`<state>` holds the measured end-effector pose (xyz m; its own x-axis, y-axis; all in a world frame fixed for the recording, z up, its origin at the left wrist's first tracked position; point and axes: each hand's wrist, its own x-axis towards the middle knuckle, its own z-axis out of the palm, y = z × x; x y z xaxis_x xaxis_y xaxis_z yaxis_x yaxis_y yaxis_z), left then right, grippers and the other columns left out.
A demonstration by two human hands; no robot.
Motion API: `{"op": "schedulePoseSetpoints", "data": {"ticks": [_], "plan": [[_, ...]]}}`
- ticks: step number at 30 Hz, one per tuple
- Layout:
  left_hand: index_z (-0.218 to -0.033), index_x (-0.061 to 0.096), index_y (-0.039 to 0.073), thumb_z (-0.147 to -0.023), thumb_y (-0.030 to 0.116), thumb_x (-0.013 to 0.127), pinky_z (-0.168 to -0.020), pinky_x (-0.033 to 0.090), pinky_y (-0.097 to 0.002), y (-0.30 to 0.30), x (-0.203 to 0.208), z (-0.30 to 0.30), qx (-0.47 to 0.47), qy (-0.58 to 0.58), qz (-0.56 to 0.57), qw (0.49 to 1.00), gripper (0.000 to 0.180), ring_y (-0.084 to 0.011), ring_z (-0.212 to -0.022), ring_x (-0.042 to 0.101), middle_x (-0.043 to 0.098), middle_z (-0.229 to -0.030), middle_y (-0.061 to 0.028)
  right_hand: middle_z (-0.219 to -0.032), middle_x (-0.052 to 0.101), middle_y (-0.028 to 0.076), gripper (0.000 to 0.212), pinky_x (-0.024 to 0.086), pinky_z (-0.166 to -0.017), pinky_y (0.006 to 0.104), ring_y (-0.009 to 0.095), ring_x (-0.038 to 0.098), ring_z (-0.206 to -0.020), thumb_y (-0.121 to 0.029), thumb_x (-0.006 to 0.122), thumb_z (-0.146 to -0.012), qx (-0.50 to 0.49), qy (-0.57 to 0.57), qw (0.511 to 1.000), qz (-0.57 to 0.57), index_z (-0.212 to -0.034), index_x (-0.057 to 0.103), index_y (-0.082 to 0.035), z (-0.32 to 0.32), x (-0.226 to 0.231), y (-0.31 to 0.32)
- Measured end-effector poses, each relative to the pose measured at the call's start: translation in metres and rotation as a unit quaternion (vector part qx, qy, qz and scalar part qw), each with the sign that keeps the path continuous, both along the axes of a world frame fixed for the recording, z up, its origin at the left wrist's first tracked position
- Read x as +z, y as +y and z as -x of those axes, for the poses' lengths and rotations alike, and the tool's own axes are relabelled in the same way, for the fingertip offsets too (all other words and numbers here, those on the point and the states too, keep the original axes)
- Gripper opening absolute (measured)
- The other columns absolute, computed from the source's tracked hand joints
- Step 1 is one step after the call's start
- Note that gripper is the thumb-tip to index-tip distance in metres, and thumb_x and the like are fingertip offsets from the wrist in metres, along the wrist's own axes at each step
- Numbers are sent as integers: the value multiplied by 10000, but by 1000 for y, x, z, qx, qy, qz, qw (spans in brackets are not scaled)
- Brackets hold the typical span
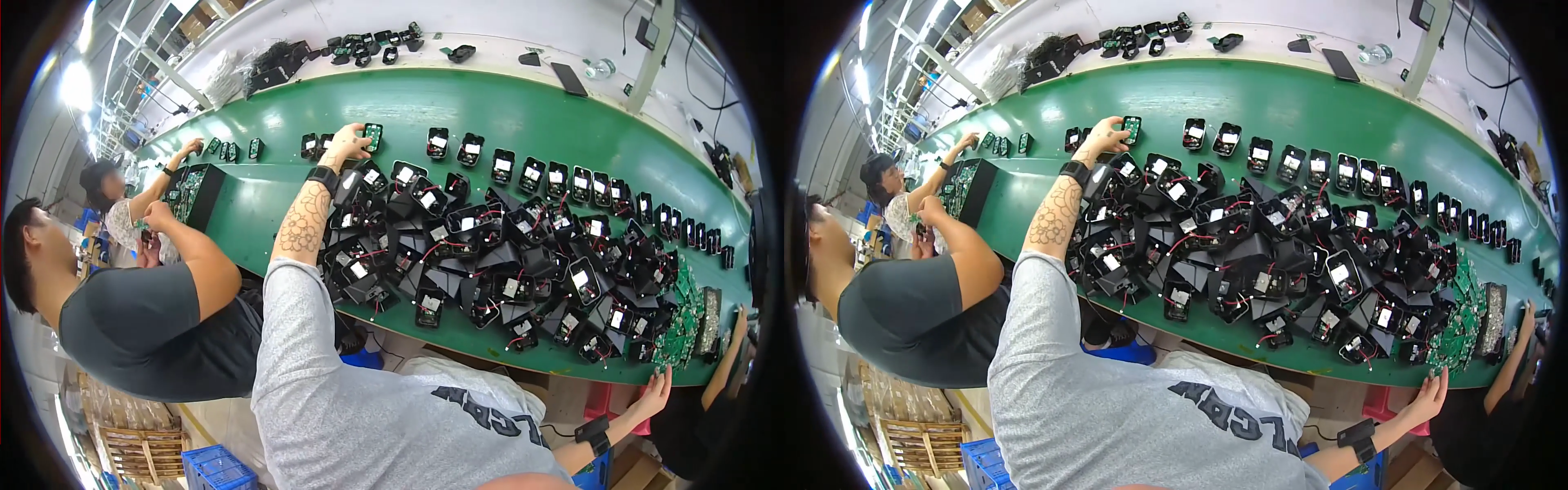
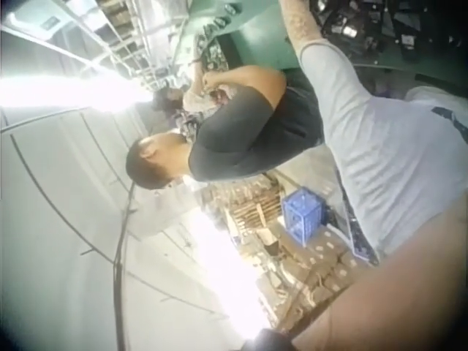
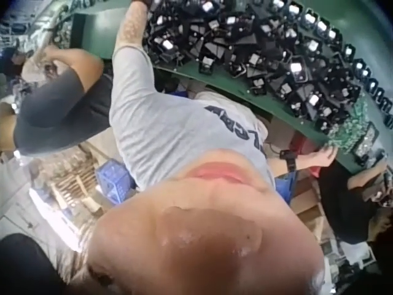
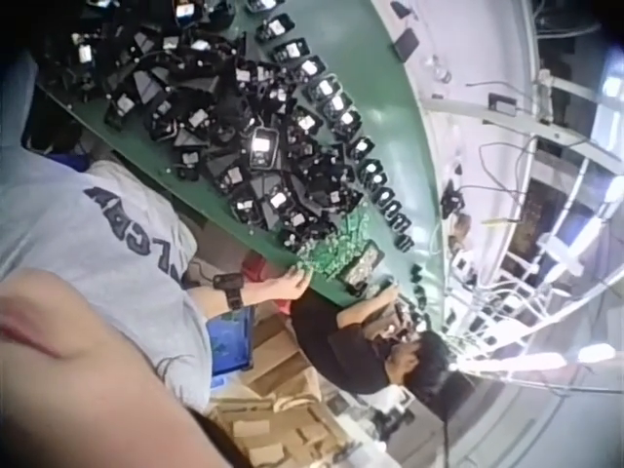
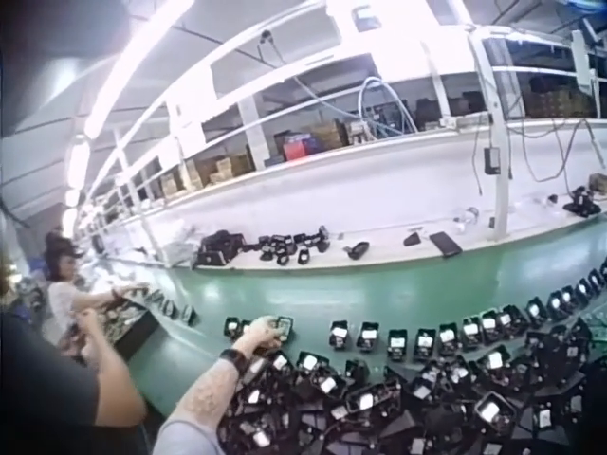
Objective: Insert circuit boards into black plastic housings on a manufacturing assembly line.
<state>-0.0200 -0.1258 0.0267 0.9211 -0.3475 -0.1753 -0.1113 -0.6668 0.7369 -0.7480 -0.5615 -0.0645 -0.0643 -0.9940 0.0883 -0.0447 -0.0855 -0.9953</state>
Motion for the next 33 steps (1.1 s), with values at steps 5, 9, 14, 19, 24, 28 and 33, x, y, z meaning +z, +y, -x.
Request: {"op": "schedulePoseSetpoints", "data": {"ticks": [5,9,14,19,24,28,33], "plan": [[-953,710,37,-808,233,669,-606,525,-284,45,11,-37,27,-200,-3,979,247,-158,-614,675,713,-832,-103,-1294,530,76,306,485,-804,251,169,597,-990,-125,518,-927,-14,319,942,101,-1187,619,0,3,-14,-15],[-914,707,27,-848,263,611,-621,527,-291,96,22,-71,142,-268,93,948,263,-162,-651,670,706,-765,-101,-1367,470,71,327,467,-741,243,122,559,-851,-106,528,-906,16,395,909,133,-1199,599,20,9,1,-16],[-930,734,90,-830,260,584,-582,514,-280,214,-13,-131,269,-321,-337,843,247,-176,-666,674,707,-777,-85,-1476,371,50,501,421,-656,211,87,422,-676,93,544,-764,144,303,938,82,-1261,524,30,17,-11,-43],[-1072,661,17,-814,223,693,-573,495,-254,168,-36,-91,168,17,54,984,332,-117,-666,612,667,-859,-50,-1476,389,48,523,407,-632,200,85,400,-655,134,556,-715,168,407,892,101,-1226,544,22,29,23,-25],[-1339,463,57,-793,160,709,-584,510,-262,138,-9,-74,83,24,2,996,608,-132,-648,601,656,-899,-79,-1441,436,76,512,442,-695,232,117,488,-733,136,570,-710,175,438,877,90,-1204,560,5,37,19,-34],[-1317,429,45,-793,67,621,-562,544,-316,147,-18,-82,106,57,87,989,558,-201,-672,626,619,-884,-148,-1355,491,130,532,452,-854,313,222,564,-990,57,644,-747,154,494,842,153,-1257,514,-18,38,30,-28],[-1269,351,104,-803,-25,532,-583,580,-383,135,31,-76,129,83,353,923,517,-254,-742,598,525,-973,-159,-1240,511,121,648,436,-905,344,218,529,-1034,-58,698,-807,72,329,934,118,-1385,405,-55,12,78,7]]}}
